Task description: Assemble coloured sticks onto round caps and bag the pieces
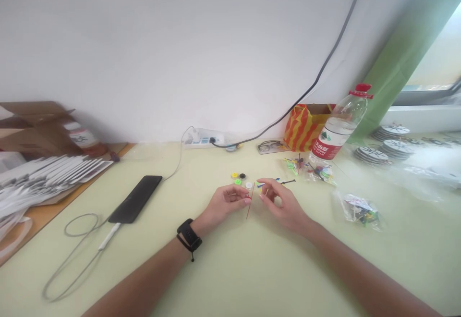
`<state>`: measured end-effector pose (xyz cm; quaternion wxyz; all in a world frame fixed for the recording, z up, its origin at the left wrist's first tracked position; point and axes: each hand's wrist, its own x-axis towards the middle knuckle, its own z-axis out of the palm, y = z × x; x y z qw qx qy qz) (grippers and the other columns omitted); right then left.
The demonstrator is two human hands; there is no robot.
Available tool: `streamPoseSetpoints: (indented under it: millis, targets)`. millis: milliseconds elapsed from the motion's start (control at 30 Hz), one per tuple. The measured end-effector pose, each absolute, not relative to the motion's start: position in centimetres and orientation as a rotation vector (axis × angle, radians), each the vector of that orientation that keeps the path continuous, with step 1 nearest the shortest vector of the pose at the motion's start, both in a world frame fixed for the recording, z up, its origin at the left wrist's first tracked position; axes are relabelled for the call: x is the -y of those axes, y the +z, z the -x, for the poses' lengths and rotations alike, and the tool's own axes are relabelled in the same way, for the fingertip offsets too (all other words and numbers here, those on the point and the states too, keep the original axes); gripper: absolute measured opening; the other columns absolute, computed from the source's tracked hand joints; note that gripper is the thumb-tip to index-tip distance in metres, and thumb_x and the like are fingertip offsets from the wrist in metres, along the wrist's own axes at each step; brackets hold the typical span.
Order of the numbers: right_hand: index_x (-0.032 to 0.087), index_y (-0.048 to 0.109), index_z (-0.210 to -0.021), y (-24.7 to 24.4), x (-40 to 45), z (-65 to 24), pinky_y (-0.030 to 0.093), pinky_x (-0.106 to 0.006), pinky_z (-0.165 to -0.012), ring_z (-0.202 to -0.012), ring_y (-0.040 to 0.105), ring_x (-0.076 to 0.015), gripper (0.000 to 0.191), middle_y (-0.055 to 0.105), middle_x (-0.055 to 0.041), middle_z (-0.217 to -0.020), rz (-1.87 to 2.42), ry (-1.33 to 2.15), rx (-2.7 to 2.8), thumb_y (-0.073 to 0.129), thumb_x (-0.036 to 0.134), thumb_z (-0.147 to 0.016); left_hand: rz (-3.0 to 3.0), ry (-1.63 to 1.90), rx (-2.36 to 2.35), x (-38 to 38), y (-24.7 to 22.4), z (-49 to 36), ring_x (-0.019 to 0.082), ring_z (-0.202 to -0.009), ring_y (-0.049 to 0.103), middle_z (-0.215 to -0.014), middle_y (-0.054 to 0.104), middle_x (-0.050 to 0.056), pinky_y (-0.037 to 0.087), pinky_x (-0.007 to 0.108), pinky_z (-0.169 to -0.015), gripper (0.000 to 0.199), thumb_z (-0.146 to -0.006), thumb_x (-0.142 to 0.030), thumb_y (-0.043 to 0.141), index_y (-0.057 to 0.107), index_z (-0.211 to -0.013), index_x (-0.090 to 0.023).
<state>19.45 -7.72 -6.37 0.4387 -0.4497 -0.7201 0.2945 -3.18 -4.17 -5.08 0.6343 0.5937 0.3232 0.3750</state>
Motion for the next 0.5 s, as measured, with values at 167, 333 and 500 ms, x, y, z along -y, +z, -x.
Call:
streamPoseSetpoints:
  millis: [167,333,500]
  targets:
    - [0.034,0.046,-0.146,-6.3,8.1,-19.5,0.051,-0.032,-0.068,-0.073,0.057,-0.0173,0.047,0.060,-0.0022,-0.090,1.107,0.669,1.903,0.051,0.033,-0.100,-1.311,0.869,-0.750,4.2,-4.9,3.2,0.013,-0.075,0.065,-0.088,0.072,0.004,0.055,0.028,-0.075,0.023,-0.082,-0.034,0.083,0.074,-0.093,-0.017]
    - [0.032,0.031,-0.154,-6.2,8.6,-18.5,0.049,-0.029,-0.062,-0.067,0.055,-0.0140,0.064,0.059,-0.0021,-0.100,1.064,0.882,1.718,0.057,0.037,-0.096,-1.290,0.870,-0.751,4.0,-5.1,3.2,0.013,-0.074,0.065,-0.089,0.073,0.005,0.055,0.029,-0.075,0.023,-0.082,-0.034,0.083,0.076,-0.093,-0.016]
    - [0.020,0.056,-0.064,-5.9,8.6,-17.8,0.043,-0.030,-0.065,-0.061,0.047,-0.0139,0.049,0.050,-0.0005,-0.067,1.030,1.087,1.620,0.043,0.047,-0.103,-1.287,0.903,-0.751,3.8,-5.4,3.3,0.013,-0.075,0.065,-0.088,0.073,0.005,0.055,0.028,-0.075,0.023,-0.081,-0.034,0.084,0.076,-0.093,-0.015]
